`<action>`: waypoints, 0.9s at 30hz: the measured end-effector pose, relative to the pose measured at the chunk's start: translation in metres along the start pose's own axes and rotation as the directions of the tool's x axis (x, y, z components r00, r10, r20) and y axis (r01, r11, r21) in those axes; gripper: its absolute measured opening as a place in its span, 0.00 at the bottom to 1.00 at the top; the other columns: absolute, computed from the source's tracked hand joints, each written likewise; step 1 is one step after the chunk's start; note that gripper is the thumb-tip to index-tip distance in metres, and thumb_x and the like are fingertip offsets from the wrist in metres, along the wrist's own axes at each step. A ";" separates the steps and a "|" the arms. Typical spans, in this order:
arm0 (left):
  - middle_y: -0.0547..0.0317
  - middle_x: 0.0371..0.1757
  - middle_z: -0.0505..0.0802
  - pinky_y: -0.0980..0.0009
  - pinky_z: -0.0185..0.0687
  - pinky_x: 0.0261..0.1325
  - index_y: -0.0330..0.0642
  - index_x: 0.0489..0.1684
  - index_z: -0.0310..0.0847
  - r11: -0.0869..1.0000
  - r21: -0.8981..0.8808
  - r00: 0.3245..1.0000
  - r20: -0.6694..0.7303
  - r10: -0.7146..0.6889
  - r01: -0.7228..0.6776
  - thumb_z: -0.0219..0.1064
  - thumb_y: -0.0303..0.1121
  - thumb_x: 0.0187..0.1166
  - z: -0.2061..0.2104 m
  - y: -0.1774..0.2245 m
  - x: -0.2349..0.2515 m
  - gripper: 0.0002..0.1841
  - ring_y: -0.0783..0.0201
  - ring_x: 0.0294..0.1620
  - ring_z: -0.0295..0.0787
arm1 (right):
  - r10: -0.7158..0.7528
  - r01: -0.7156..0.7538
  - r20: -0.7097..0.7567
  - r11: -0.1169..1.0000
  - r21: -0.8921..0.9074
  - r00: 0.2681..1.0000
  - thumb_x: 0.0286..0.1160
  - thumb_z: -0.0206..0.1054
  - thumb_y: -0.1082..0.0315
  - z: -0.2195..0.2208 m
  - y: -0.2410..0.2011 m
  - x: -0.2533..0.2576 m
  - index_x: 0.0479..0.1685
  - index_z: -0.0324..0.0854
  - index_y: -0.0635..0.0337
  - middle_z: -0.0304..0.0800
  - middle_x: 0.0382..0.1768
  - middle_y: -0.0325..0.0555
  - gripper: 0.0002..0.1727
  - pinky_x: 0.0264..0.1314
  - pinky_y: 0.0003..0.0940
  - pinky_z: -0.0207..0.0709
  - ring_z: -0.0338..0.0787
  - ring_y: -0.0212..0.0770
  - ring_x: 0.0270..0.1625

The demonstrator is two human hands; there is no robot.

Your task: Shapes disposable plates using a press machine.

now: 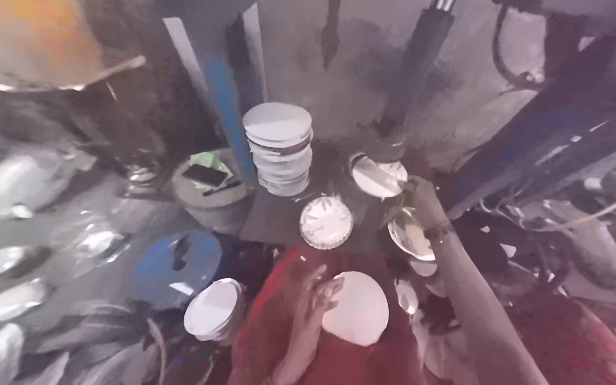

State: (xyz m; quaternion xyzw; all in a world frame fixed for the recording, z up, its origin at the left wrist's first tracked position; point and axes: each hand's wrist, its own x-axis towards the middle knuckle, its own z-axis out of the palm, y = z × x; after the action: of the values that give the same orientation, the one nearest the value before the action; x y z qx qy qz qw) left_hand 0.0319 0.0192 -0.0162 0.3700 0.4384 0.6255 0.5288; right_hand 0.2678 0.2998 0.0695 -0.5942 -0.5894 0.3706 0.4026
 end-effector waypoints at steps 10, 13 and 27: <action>0.50 0.61 0.93 0.60 0.90 0.55 0.30 0.80 0.62 0.991 0.113 0.997 0.008 -0.079 0.078 0.60 0.41 0.82 -0.012 -0.009 -0.011 0.31 0.56 0.61 0.91 | 0.008 -0.009 0.012 0.998 0.068 1.000 0.69 0.76 0.74 0.017 -0.023 0.029 0.73 0.72 0.67 0.87 0.55 0.57 0.30 0.54 0.41 0.86 0.89 0.42 0.49; 0.50 0.62 0.92 0.60 0.91 0.56 0.32 0.81 0.61 0.992 0.103 0.996 0.049 -0.079 0.074 0.60 0.41 0.82 -0.011 -0.011 -0.012 0.31 0.56 0.62 0.91 | -0.003 0.004 -0.015 0.999 0.047 1.000 0.68 0.76 0.72 0.018 -0.025 0.027 0.77 0.68 0.66 0.87 0.54 0.56 0.35 0.51 0.39 0.86 0.89 0.41 0.46; 0.54 0.51 0.96 0.63 0.92 0.56 0.31 0.69 0.72 0.962 0.223 0.976 0.110 -0.186 0.158 0.48 0.36 0.88 -0.040 0.004 -0.008 0.20 0.59 0.52 0.96 | 0.101 -0.180 -0.168 0.801 -0.570 0.981 0.71 0.78 0.53 -0.080 0.103 -0.065 0.72 0.77 0.70 0.84 0.65 0.71 0.36 0.72 0.64 0.74 0.83 0.68 0.68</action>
State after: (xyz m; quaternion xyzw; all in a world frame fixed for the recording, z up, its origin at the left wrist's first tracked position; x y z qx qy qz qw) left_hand -0.0054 0.0045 -0.0261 0.4247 0.4980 0.5013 0.5659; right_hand 0.3805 0.2339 0.0051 -0.7537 -0.6014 0.1617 0.2100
